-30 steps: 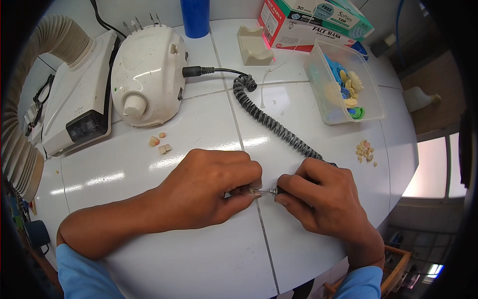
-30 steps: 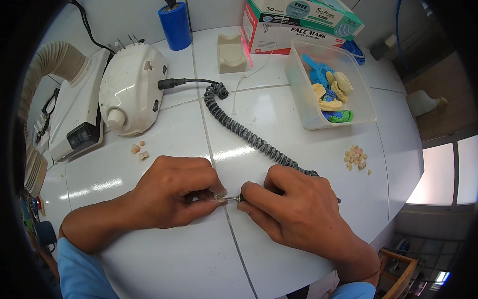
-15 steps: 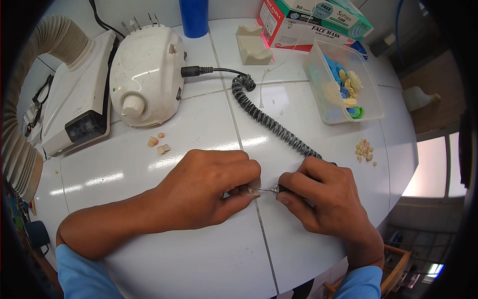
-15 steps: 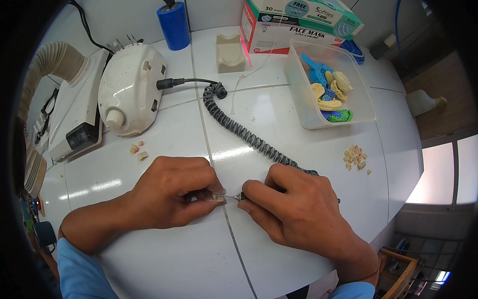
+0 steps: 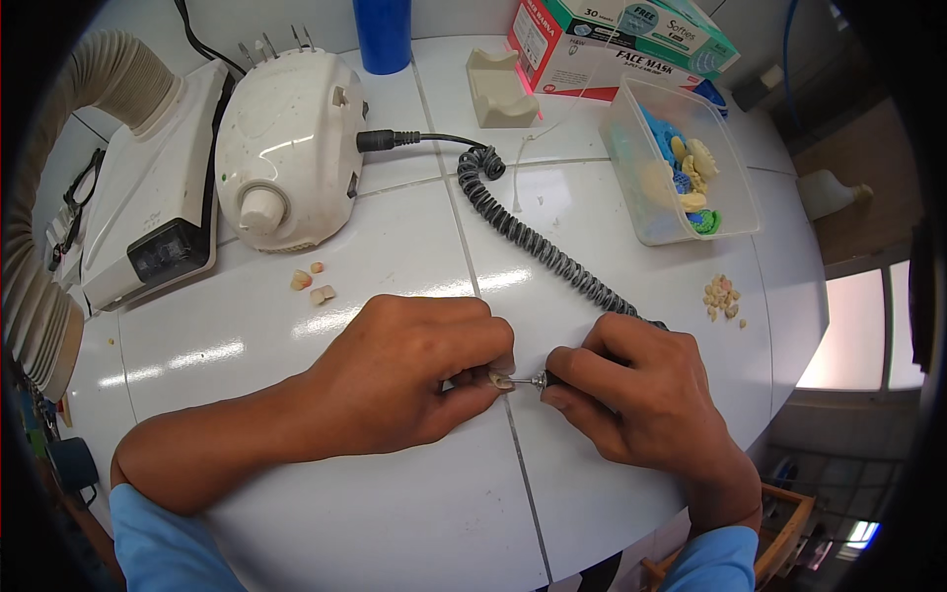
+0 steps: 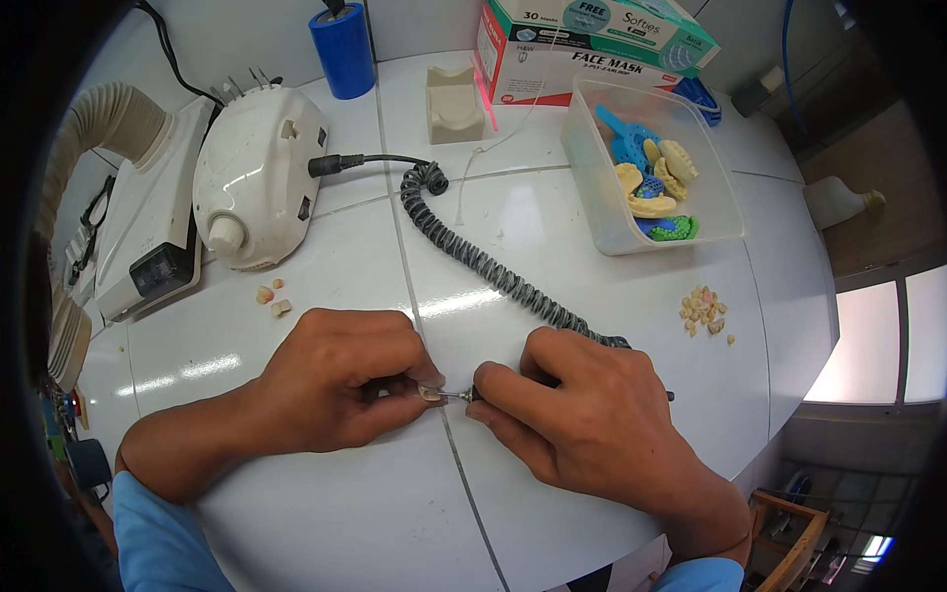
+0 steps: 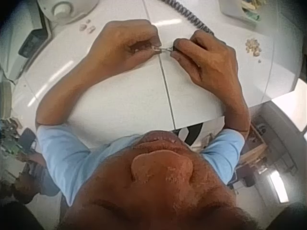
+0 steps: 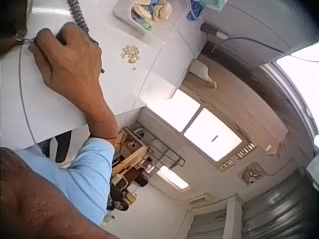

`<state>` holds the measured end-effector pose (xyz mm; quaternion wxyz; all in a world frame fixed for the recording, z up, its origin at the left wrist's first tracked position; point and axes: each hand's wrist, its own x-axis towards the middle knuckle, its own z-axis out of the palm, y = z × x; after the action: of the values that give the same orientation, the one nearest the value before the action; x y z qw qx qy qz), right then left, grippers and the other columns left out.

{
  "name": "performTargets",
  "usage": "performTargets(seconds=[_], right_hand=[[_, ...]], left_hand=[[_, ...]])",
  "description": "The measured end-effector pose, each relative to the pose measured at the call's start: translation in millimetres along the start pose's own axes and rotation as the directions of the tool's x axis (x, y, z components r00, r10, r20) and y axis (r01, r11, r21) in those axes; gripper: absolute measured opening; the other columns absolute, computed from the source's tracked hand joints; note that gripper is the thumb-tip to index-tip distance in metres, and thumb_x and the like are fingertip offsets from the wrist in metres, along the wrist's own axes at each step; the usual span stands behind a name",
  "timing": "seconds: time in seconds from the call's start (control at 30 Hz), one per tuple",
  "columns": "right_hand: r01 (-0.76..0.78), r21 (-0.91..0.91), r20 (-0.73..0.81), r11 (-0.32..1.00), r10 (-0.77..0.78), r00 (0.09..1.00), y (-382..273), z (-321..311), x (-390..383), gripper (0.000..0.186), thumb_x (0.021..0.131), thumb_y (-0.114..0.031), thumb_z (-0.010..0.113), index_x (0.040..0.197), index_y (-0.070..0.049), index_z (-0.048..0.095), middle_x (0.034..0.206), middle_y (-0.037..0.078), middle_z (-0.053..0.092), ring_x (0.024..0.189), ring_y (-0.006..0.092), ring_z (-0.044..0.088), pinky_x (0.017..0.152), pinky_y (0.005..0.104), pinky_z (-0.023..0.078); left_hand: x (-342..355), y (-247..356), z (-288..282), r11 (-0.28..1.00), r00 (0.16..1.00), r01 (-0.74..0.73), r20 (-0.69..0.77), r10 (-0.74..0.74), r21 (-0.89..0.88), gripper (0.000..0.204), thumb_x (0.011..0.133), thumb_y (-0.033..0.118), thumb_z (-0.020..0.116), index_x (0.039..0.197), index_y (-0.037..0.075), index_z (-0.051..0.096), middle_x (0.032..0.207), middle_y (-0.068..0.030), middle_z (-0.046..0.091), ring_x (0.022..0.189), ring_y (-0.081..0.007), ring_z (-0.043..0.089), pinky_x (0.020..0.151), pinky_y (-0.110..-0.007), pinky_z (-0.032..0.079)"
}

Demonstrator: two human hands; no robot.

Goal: The recorder uses a handheld rotary tool to polish a dental prosthesis (tooth crown).

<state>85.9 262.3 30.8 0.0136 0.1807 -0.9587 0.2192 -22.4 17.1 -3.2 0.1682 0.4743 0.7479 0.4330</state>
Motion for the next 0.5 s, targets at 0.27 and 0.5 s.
performTargets(seconds=[0.27, 0.5], right_hand=[[-0.004, -0.006, -0.013, 1.000, 0.004, 1.000, -0.3, 0.8, 0.3, 0.016, 0.093, -0.026, 0.086, 0.100, -0.016, 0.075, 0.079, 0.002, 0.052, 0.063, 0.0191, 0.059, 0.051, 0.0381, 0.044], [0.012, -0.011, -0.018, 1.000, -0.012, 1.000, -0.8, 1.9, 0.3, 0.017, 0.093, -0.025, 0.086, 0.101, -0.016, 0.074, 0.080, 0.002, 0.051, 0.064, 0.0192, 0.059, 0.051, 0.0381, 0.044]], left_hand=[[0.3, 0.8, -0.8, 1.000, 1.000, 0.002, 0.005, -0.002, 0.002, 0.018, 0.083, -0.001, 0.085, 0.096, 0.003, 0.073, 0.084, -0.0069, 0.068, 0.069, -0.0199, 0.071, 0.060, -0.033, 0.057], [1.1, 1.3, -0.5, 1.000, 1.000, -0.002, 0.000, 0.002, -0.002, 0.017, 0.083, -0.001, 0.085, 0.095, 0.002, 0.073, 0.083, -0.0071, 0.067, 0.069, -0.0205, 0.071, 0.059, -0.033, 0.057]])
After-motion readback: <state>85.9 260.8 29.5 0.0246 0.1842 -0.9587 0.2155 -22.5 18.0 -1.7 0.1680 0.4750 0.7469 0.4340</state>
